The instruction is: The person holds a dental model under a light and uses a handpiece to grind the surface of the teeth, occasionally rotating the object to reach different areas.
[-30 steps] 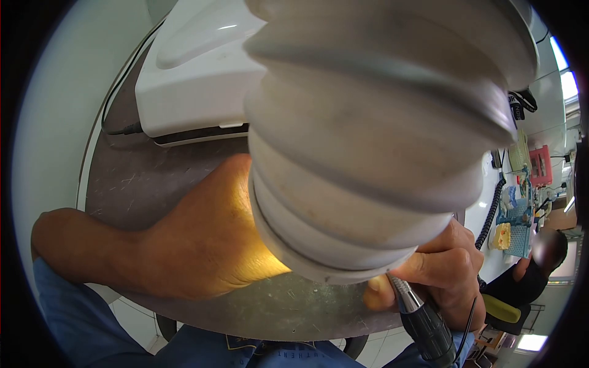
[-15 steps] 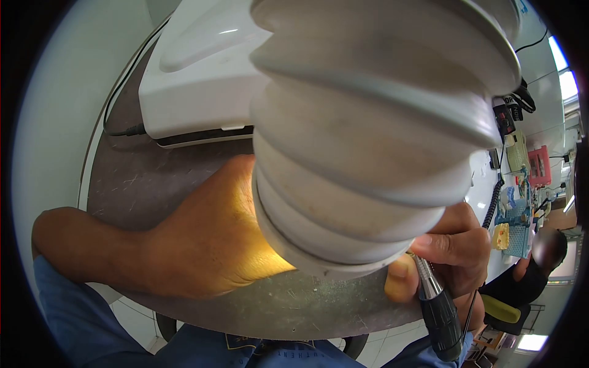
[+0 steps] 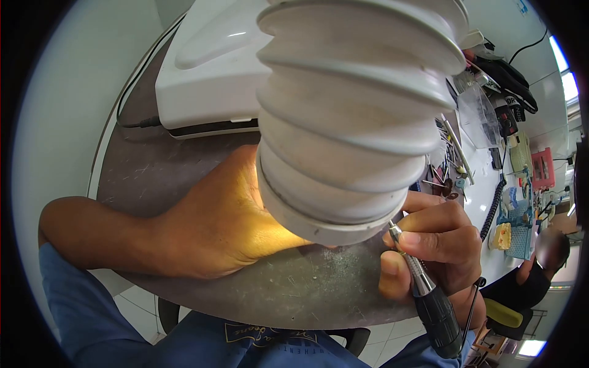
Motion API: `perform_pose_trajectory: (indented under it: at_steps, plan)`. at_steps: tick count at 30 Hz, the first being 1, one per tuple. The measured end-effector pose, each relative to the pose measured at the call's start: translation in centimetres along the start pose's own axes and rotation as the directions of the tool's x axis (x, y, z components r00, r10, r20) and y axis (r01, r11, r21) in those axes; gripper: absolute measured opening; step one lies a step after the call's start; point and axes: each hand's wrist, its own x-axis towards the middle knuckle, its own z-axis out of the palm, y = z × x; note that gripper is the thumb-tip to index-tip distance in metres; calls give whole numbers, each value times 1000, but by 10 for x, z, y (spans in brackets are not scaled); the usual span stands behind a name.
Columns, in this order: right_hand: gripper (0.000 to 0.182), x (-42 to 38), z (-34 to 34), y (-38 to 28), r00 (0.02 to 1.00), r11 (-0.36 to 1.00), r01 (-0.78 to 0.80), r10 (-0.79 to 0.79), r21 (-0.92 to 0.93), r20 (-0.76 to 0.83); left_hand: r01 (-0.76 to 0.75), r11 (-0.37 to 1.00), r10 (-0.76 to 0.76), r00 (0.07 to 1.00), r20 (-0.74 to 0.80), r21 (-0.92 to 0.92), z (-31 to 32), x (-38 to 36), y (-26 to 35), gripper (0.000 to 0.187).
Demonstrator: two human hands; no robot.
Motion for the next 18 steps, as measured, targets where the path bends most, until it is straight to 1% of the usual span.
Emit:
perform_pose_trajectory:
  at_steps: [1, 2, 4, 5, 6, 7, 8, 10, 12, 13, 14, 15, 16, 17, 18]
  plan:
    - [33, -1, 1, 1, 1000, 1000, 2, -2, 15, -21, 77, 997, -76, 997, 34, -24, 1, -1, 4, 34]
    - [32, 0, 2, -1, 999, 999, 7, -5, 35, -46, 80, 997, -79, 996, 28, -17, 1, -2, 11, 34]
    - [31, 0, 3, -3, 998, 999, 5, -2, 48, -56, 176, 980, -188, 973, 136, 92, 0, -3, 19, 33]
    - [31, 0, 3, -4, 998, 999, 2, 2, 55, -66, 179, 979, -190, 973, 132, 95, 1, -3, 16, 33]
    - [31, -3, 4, 1, 998, 999, 1, 2, 45, -59, 66, 997, -68, 994, 88, 35, 1, 1, 0, 32]
    - [31, -3, 4, 1, 998, 1000, 11, -10, 16, -64, -44, 999, 44, 999, 31, -8, 3, 2, -1, 31]
    - [32, -2, 3, 0, 997, 1000, 19, -20, -13, -70, -43, 999, 43, 999, 31, -5, 2, 2, 0, 31]
    - [32, -2, 2, 1, 997, 1000, 18, -18, -3, -75, -169, 963, 158, 985, 69, 210, 1, -1, 8, 32]
    - [33, -2, 2, 1, 997, 1000, 8, -8, 5, -75, -289, 870, 258, 957, 132, 400, 1, -3, 16, 33]
    - [33, -2, 3, 1, 998, 999, -50, 50, 17, -33, -345, 805, 300, 939, 171, 482, 0, -3, 17, 33]
    - [33, -2, 3, 2, 994, 994, -107, 106, 26, 9, -346, 806, 299, 938, 174, 481, -1, -3, 16, 33]
    - [33, 1, 1, 1, 994, 994, -106, 106, -18, 26, -320, 839, 308, 946, 101, 440, -1, -3, 13, 34]
    - [33, 0, 2, 2, 994, 994, -107, 108, -18, 25, -297, 869, 312, 950, 27, 396, -1, -3, 10, 34]
    - [34, -3, 4, 3, 992, 992, -124, 124, 8, 21, -296, 870, 311, 950, 27, 394, -2, 0, -3, 34]
    - [34, -4, 5, 5, 990, 990, -140, 140, 33, 18, -322, 885, 359, 932, -55, 336, -3, 5, -23, 34]
